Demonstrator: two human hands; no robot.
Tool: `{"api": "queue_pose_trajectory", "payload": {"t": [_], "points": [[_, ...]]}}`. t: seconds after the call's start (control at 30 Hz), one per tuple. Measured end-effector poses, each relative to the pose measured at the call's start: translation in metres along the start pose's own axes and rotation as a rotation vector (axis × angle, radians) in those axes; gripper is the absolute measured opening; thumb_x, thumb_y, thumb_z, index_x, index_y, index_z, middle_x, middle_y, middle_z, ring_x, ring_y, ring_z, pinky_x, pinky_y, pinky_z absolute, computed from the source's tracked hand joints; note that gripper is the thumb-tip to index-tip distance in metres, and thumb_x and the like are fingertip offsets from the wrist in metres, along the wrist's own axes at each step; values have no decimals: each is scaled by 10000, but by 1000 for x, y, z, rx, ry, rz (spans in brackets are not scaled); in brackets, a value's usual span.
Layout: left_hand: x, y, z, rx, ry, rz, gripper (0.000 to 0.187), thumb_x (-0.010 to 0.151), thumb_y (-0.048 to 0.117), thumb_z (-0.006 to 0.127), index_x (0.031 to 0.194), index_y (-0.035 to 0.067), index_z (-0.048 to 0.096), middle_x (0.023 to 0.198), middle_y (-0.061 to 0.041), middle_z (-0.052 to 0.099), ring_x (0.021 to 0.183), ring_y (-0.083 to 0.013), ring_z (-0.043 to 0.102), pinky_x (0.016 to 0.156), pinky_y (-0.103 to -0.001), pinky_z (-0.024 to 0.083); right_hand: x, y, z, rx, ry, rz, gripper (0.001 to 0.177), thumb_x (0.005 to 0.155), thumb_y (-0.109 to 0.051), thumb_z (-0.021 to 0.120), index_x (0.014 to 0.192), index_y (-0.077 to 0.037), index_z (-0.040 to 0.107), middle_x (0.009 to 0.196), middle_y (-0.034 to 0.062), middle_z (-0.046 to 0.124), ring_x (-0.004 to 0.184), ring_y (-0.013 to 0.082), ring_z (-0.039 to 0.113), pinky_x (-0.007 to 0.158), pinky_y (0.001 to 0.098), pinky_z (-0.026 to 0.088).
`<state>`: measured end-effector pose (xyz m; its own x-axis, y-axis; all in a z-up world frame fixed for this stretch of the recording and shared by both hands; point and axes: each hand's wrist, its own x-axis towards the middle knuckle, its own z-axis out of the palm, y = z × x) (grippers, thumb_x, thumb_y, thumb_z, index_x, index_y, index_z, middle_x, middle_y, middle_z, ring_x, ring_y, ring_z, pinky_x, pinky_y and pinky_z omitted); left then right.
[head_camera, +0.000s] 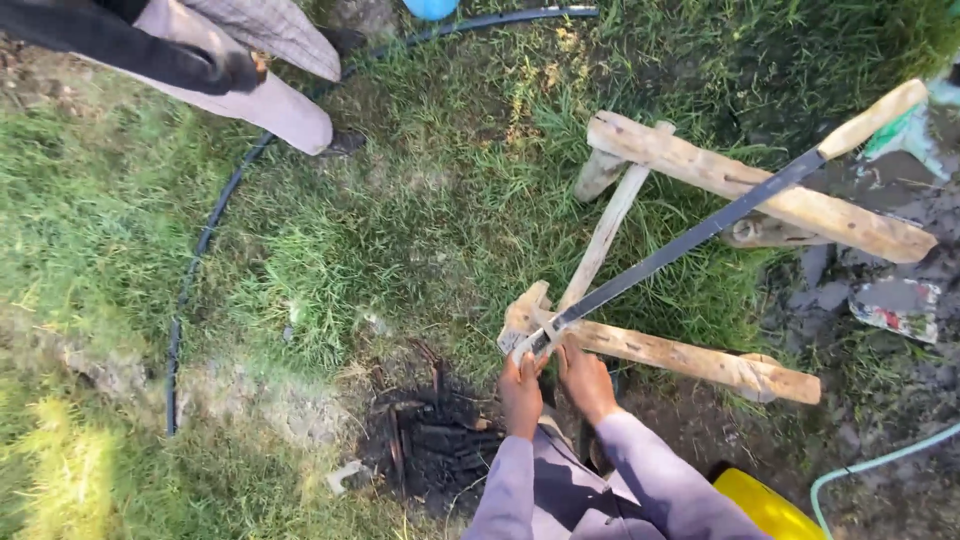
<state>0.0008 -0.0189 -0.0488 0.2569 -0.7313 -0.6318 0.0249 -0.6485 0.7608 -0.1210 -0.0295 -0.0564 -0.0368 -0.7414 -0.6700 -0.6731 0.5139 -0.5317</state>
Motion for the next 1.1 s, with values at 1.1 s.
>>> {"api": "queue_pose_trajectory", "payload": {"t": [1.1], "points": [[-19,12,-16,95,-78,60,370,1091,196,472,1393,8,574,1333,-229,637,1263,-304,595,1100,-532,434,-73,-4,-1,-14,47,-19,329,1118,-413,358,1028,-138,514,684,311,664,721,490,732,693,568,589]]}}
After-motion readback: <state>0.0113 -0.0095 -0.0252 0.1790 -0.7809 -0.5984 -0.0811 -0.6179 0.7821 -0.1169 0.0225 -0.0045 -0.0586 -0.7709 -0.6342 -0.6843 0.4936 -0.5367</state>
